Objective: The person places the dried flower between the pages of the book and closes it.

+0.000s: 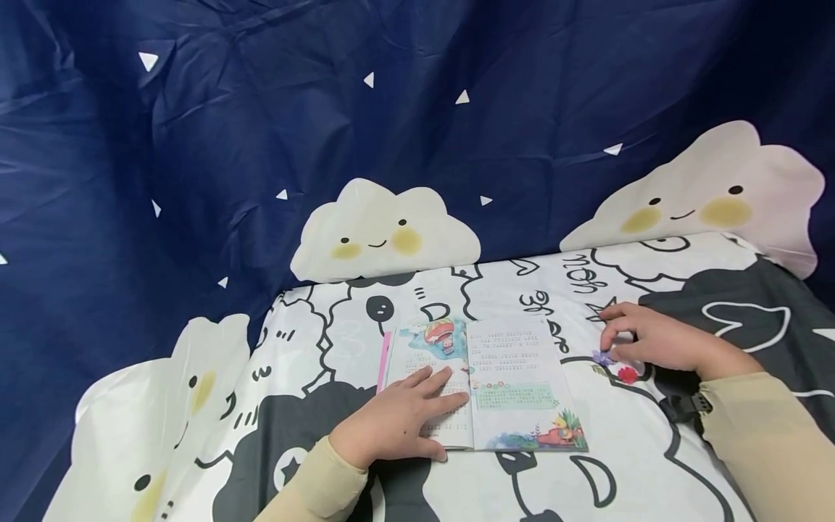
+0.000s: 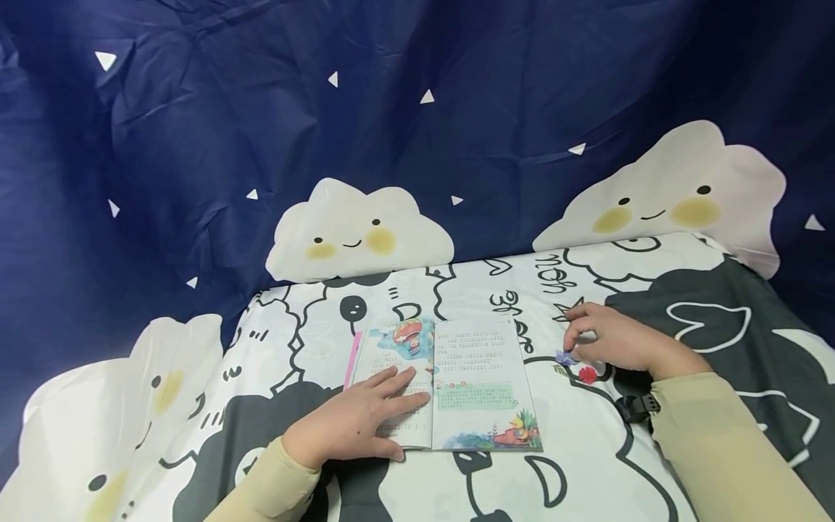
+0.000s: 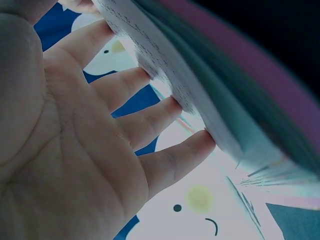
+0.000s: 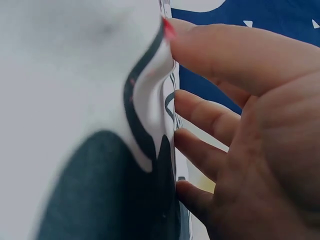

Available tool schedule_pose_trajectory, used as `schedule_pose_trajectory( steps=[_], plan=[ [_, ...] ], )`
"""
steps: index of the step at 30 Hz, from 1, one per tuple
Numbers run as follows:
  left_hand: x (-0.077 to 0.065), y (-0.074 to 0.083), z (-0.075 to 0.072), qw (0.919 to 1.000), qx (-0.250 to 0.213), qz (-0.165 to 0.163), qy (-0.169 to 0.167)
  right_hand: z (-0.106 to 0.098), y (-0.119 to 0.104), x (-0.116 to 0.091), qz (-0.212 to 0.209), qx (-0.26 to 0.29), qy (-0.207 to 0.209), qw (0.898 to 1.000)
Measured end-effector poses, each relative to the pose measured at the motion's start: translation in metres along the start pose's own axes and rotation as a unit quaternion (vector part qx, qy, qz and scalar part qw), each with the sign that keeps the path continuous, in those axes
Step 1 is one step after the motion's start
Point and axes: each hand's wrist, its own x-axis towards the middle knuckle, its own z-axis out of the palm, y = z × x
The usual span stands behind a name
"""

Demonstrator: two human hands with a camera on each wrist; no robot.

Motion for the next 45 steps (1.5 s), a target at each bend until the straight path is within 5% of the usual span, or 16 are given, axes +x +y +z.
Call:
schedule_pose_trajectory(
  steps=[20, 30, 45],
  plan=[
    [0.0002, 0.0016, -0.0001, 1.0000, 0.004, 0.003, 0.002, 0.0025, -0.0005, 0.0045, 0.003, -0.019, 0.024, 1.000],
    [0.0005, 0.0013, 0.0015, 0.9999, 0.010, 0.001, 0.005, 0.0039, -0.0011, 0.0045, 0.006, 0.008, -0.016, 1.000],
    [0.0006, 0.0006, 0.0014, 1.0000, 0.000, -0.003, -0.001, 0.0041, -0.0011, 0.0066, 0.009, -0.010, 0.014, 1.000]
  ],
)
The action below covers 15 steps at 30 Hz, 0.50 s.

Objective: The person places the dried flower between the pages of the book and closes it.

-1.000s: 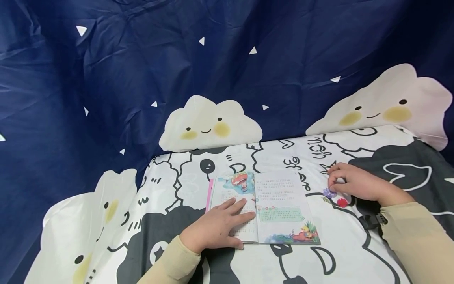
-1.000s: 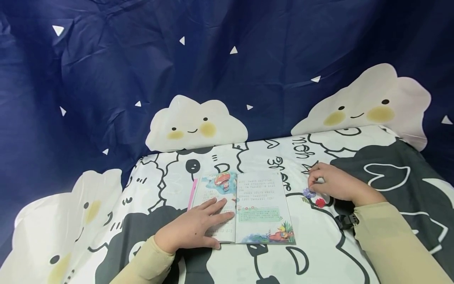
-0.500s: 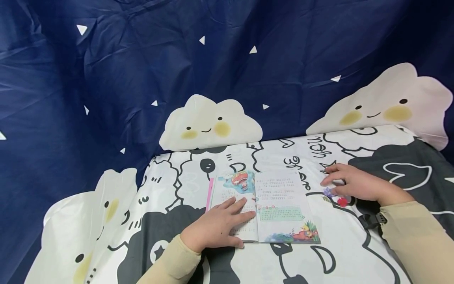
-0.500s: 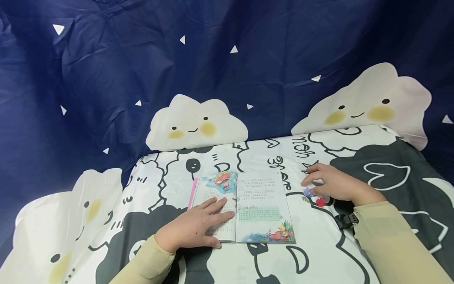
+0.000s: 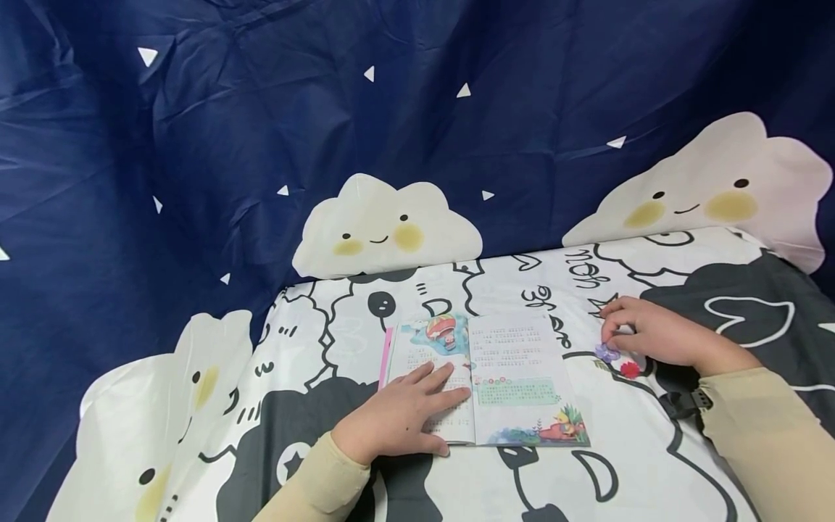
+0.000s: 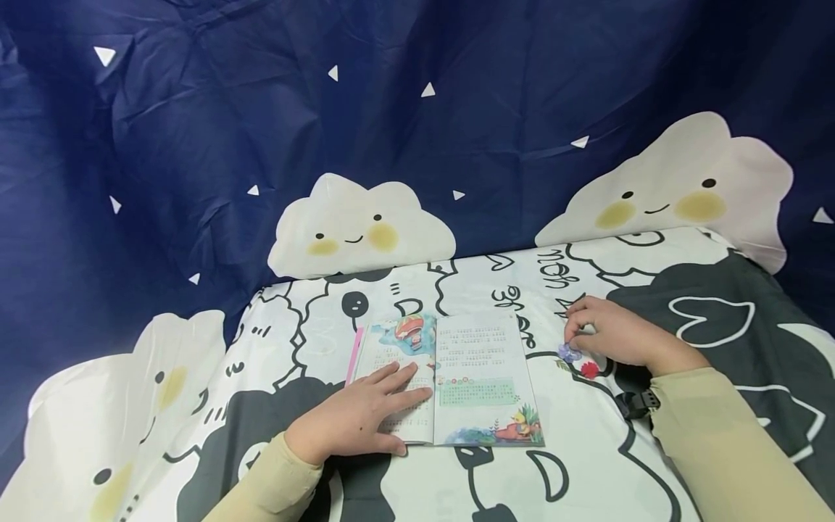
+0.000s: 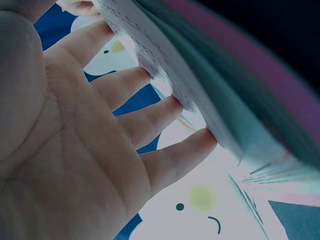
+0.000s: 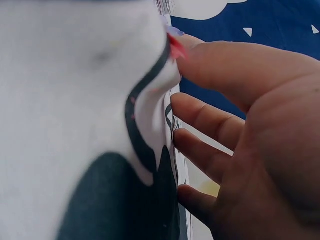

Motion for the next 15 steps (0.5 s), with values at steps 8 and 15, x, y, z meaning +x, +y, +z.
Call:
schedule_pose_trajectory(
  steps=[8, 15],
  plan=[
    [-0.0003, 0.0008, 0.0005, 1.0000, 0.000, -0.002, 0.002, -0.0010, -0.0007, 0.0000, -0.001, 0.010, 0.010, 1.000],
    [0.0002, 0.0002, 0.0001, 1.0000, 0.005, -0.001, 0.002, 0.0000, -0.0005, 0.0005, -0.005, 0.001, 0.006, 1.000]
  ],
)
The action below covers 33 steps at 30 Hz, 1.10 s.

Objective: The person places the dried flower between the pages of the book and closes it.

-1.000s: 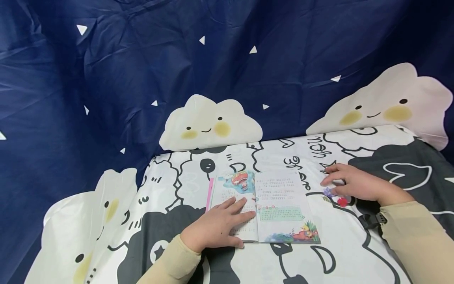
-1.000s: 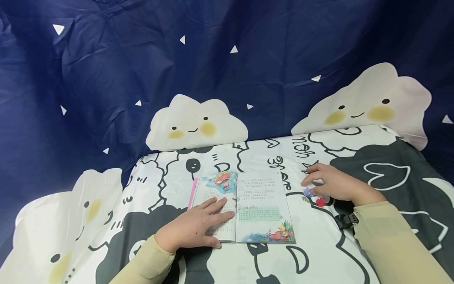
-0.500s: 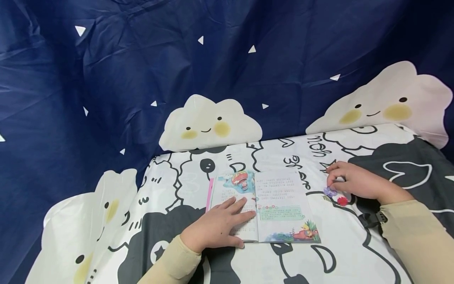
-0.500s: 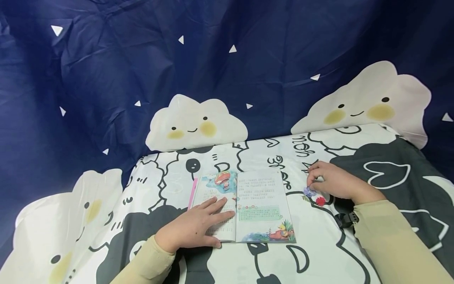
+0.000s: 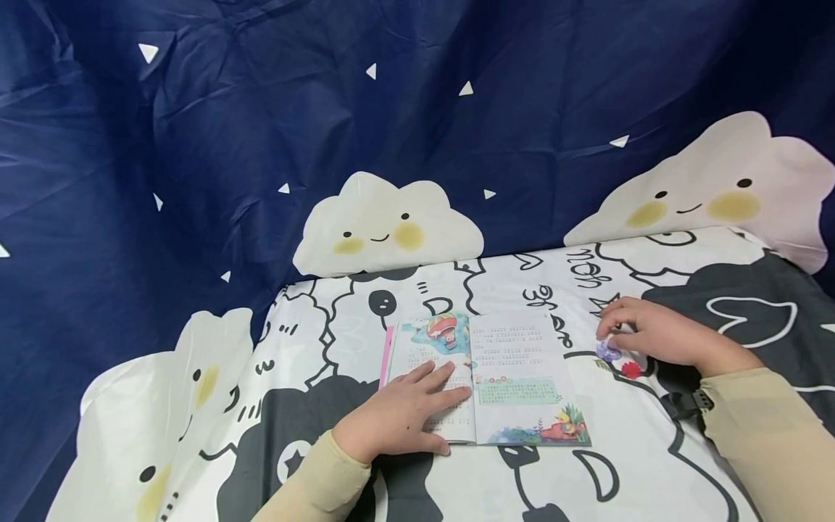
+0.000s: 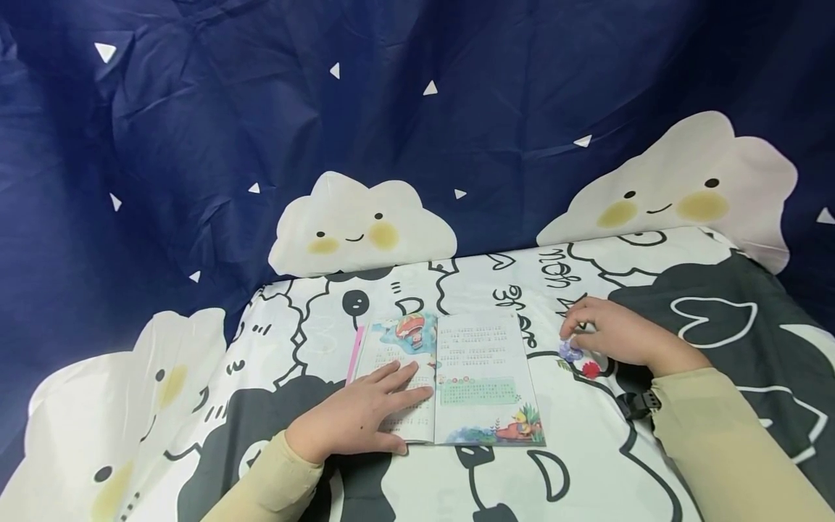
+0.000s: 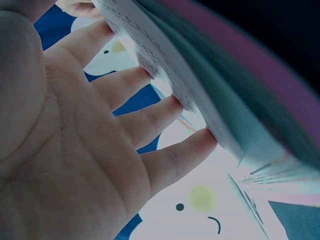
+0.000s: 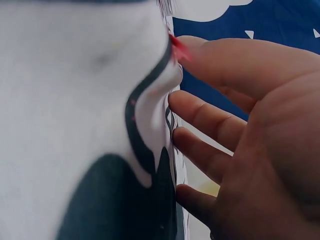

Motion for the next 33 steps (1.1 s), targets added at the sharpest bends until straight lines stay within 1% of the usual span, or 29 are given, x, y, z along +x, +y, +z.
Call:
schedule_pose_trajectory(
  steps=[4, 7, 13, 17, 21, 24, 28, 30, 33],
  plan=[
    [0.000, 0.000, -0.001, 1.0000, 0.000, -0.002, -0.002, 0.002, 0.000, 0.002, -0.002, -0.004, -0.017, 1.000],
    [0.000, 0.000, -0.001, 1.0000, -0.001, -0.006, -0.003, 0.002, -0.001, 0.004, 0.004, -0.002, -0.024, 1.000],
    [0.000, 0.001, -0.001, 1.0000, -0.002, -0.005, -0.001, 0.002, -0.002, 0.005, 0.007, -0.003, -0.011, 1.000],
    [0.000, 0.001, -0.001, 1.0000, 0.000, -0.002, -0.002, 0.001, -0.008, 0.003, 0.003, 0.005, 0.001, 1.000],
    [-0.001, 0.001, -0.002, 1.0000, 0.000, -0.003, -0.004, 0.000, -0.021, 0.004, -0.011, 0.017, 0.016, 1.000],
    [-0.001, 0.000, -0.002, 1.0000, -0.003, -0.001, -0.002, 0.002, -0.032, 0.006, -0.023, 0.013, 0.032, 0.999],
    [0.000, 0.000, -0.001, 1.0000, -0.007, 0.004, 0.001, 0.004, -0.051, 0.010, -0.038, 0.026, 0.050, 0.998],
    [-0.001, 0.000, -0.001, 0.9999, -0.010, 0.002, -0.001, 0.007, -0.063, 0.013, -0.045, 0.039, 0.047, 0.997],
    [0.000, 0.000, -0.001, 0.9998, -0.016, -0.002, -0.007, 0.012, -0.079, 0.019, -0.055, 0.054, 0.028, 0.997]
  ],
)
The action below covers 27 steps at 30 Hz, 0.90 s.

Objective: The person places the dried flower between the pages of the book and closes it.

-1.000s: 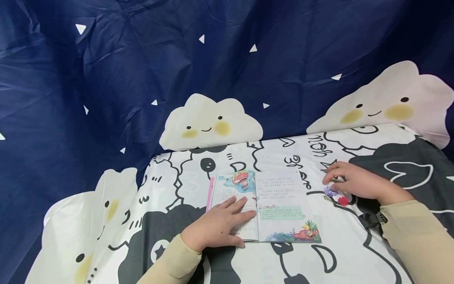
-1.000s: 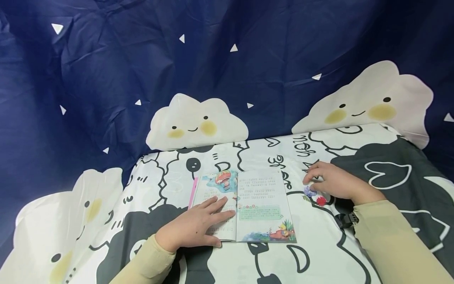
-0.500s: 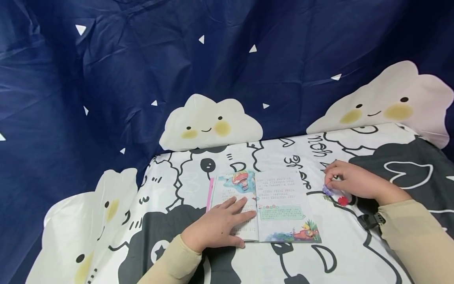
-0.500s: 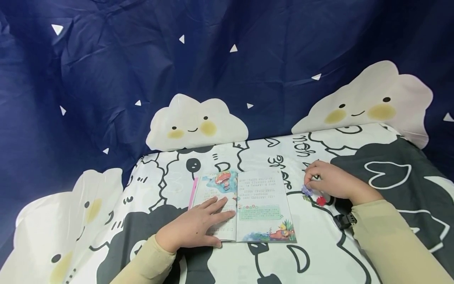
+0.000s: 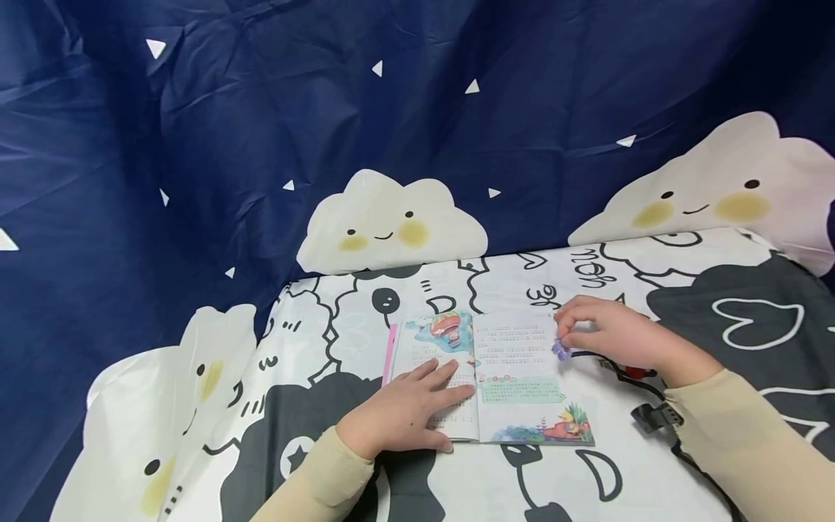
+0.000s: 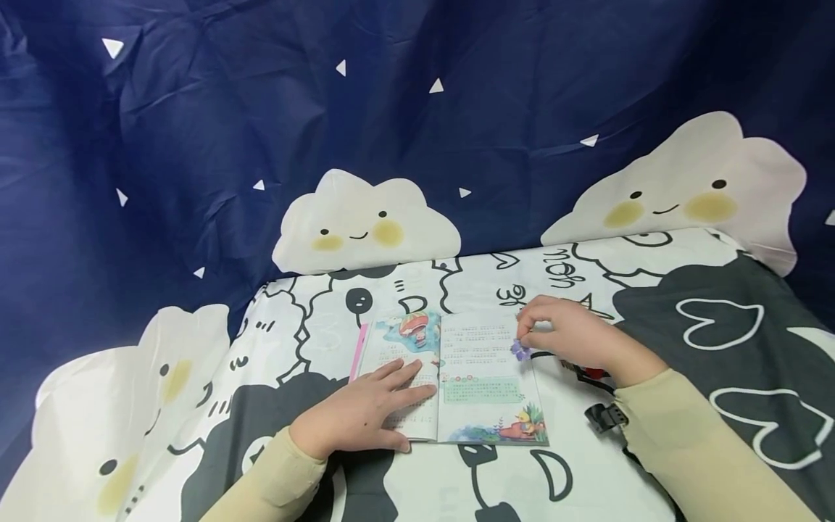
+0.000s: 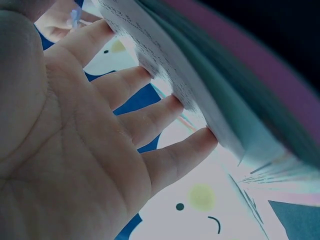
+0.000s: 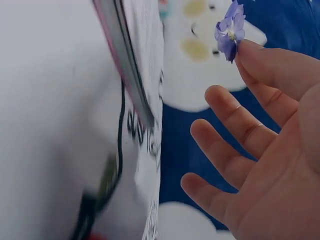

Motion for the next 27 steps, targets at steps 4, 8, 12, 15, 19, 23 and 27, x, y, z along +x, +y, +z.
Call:
schedule_pose_trajectory(
  steps=[4, 8, 12, 15, 19, 23, 27],
  plan=[
    [-0.001, 0.000, 0.001, 1.0000, -0.003, -0.006, -0.006, 0.013, -0.012, 0.013, -0.013, 0.008, -0.031, 0.999],
    [-0.001, 0.000, 0.001, 1.0000, 0.001, -0.002, -0.004, 0.025, -0.016, 0.024, -0.026, 0.007, -0.048, 0.998],
    [0.000, 0.001, 0.000, 1.0000, 0.005, 0.002, -0.001, 0.035, -0.016, 0.032, -0.046, -0.001, -0.056, 0.997],
    [0.001, 0.000, -0.001, 1.0000, 0.007, 0.001, -0.001, 0.042, -0.015, 0.037, -0.059, -0.012, -0.062, 0.996],
    [0.001, 0.000, 0.000, 1.0000, 0.003, -0.003, -0.003, 0.049, -0.016, 0.040, -0.052, -0.025, -0.074, 0.996],
    [0.000, 0.000, 0.000, 1.0000, -0.001, -0.005, -0.006, 0.051, -0.016, 0.039, -0.037, -0.038, -0.082, 0.995],
    [0.001, 0.000, 0.000, 1.0000, 0.001, -0.003, -0.009, 0.051, -0.016, 0.038, -0.031, -0.045, -0.084, 0.995]
  ],
)
